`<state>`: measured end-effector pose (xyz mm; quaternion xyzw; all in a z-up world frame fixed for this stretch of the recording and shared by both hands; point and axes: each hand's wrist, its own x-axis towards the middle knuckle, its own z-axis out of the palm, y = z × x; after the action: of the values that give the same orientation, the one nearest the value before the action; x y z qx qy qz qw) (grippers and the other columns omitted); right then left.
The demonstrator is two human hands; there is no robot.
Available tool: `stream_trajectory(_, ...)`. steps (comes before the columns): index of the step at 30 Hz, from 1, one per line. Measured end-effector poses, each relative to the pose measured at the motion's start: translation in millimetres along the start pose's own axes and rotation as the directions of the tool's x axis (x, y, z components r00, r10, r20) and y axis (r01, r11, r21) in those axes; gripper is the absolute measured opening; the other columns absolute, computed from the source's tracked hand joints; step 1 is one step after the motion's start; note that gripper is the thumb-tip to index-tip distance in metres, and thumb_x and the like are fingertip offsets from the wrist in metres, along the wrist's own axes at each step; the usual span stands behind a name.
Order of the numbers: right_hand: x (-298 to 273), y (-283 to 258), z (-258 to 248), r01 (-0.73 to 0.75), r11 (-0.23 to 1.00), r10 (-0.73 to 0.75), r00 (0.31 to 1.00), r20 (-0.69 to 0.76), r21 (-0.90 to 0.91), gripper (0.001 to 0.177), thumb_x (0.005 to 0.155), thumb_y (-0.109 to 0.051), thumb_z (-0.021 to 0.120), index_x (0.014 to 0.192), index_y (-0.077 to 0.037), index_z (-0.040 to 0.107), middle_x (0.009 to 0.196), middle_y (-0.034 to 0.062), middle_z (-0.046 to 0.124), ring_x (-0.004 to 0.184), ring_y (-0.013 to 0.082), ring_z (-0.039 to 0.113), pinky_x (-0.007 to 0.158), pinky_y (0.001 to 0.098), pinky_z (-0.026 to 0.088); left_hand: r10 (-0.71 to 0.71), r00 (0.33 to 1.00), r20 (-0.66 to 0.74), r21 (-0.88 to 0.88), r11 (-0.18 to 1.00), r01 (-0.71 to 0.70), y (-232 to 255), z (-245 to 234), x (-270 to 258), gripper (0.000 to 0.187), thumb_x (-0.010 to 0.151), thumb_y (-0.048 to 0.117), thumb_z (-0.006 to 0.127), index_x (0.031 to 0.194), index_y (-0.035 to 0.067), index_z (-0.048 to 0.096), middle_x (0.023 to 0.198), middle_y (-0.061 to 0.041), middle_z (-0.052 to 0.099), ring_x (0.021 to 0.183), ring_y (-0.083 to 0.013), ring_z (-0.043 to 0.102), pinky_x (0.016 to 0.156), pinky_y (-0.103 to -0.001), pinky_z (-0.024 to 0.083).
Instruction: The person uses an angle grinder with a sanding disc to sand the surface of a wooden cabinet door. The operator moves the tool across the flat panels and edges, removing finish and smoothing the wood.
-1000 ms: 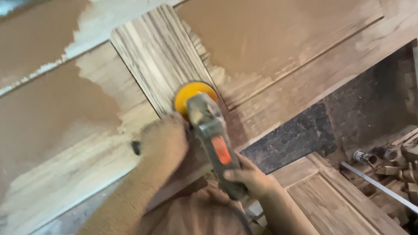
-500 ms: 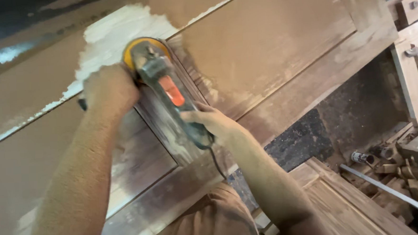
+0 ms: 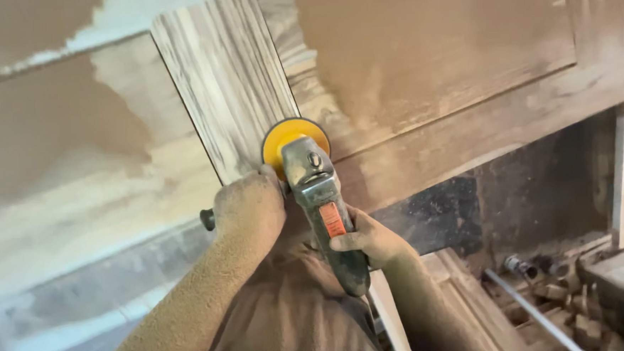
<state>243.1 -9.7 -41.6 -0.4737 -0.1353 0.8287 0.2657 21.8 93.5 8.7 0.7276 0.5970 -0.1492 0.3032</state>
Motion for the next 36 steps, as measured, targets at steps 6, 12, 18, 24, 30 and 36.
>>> stream_trajectory(6, -18.7, 5.3, -34.4, -0.061, 0.993, 0.069, 0.995, 0.075, -0.105, 0.083, 0.064, -0.011, 0.085, 0.139, -0.002, 0.05, 0.112, 0.003, 0.067, 0.102, 0.0142, 0.064, 0.094, 0.031, 0.053, -0.158, 0.986, -0.043, -0.117, 0.981, 0.153, 30.6, 45.2, -36.4, 0.021, 0.097, 0.028, 0.055, 0.101, 0.008, 0.062, 0.095, -0.015, 0.072, 0.089, -0.0368, 0.073, 0.078, -0.051, 0.056)
stream_trajectory(12, -22.3, 8.4, -28.0, -0.073, 0.949, 0.101, 0.992, 0.076, -0.305, 0.079, 0.059, -0.006, 0.082, 0.133, 0.005, 0.056, 0.108, 0.0056, 0.066, 0.097, 0.0166, 0.063, 0.088, 0.0329, 0.053, -0.168, 0.978, -0.126, -0.145, 0.978, 0.149, 33.1, 74.2, -63.2, 0.02, 0.095, 0.027, 0.056, 0.098, 0.008, 0.062, 0.09, -0.015, 0.071, 0.085, -0.0371, 0.072, 0.074, -0.051, 0.056)
stream_trajectory(18, -19.1, 18.5, 10.9, -0.147, 0.935, 0.172, 0.984, 0.049, -0.324, 0.081, 0.058, -0.01, 0.08, 0.134, 0.002, 0.054, 0.106, 0.0059, 0.066, 0.096, 0.0176, 0.064, 0.088, 0.034, 0.053, -0.219, 0.965, -0.147, -0.208, 0.96, 0.186, 3.0, 79.9, -88.1, 0.021, 0.095, 0.03, 0.058, 0.096, 0.009, 0.062, 0.089, -0.014, 0.071, 0.083, -0.0377, 0.072, 0.073, -0.052, 0.055)
stream_trajectory(24, -3.4, 34.8, 62.6, -0.166, 0.947, 0.201, 0.974, 0.103, -0.277, 0.082, 0.058, -0.014, 0.083, 0.133, 0.0, 0.055, 0.108, 0.007, 0.068, 0.098, 0.0191, 0.067, 0.092, 0.035, 0.054, -0.221, 0.968, -0.122, -0.219, 0.957, 0.191, -46.3, 74.7, -111.1, 0.023, 0.094, 0.03, 0.059, 0.096, 0.007, 0.061, 0.085, -0.015, 0.07, 0.08, -0.0374, 0.072, 0.072, -0.051, 0.055)
stream_trajectory(30, 11.6, 55.6, 109.1, -0.156, 0.955, 0.208, 0.959, 0.193, -0.253, 0.065, 0.062, -0.014, 0.083, 0.121, 0.002, 0.063, 0.103, 0.0121, 0.073, 0.094, 0.0233, 0.072, 0.09, 0.0381, 0.058, -0.215, 0.953, -0.215, -0.235, 0.958, 0.163, -98.2, 83.0, -137.7, 0.013, 0.092, 0.022, 0.06, 0.095, 0.009, 0.062, 0.085, -0.013, 0.071, 0.08, -0.0375, 0.072, 0.071, -0.052, 0.056)
stream_trajectory(36, 27.9, 73.0, 145.5, -0.201, 0.951, 0.262, 0.928, 0.267, -0.234, 0.062, 0.063, -0.014, 0.085, 0.118, 0.003, 0.063, 0.103, 0.0137, 0.073, 0.092, 0.0246, 0.072, 0.086, 0.0396, 0.059, -0.199, 0.925, -0.325, -0.233, 0.964, 0.125, -140.6, 91.3, -157.9, 0.013, 0.087, 0.018, 0.061, 0.095, 0.008, 0.063, 0.085, -0.014, 0.071, 0.08, -0.0362, 0.072, 0.07, -0.05, 0.057)
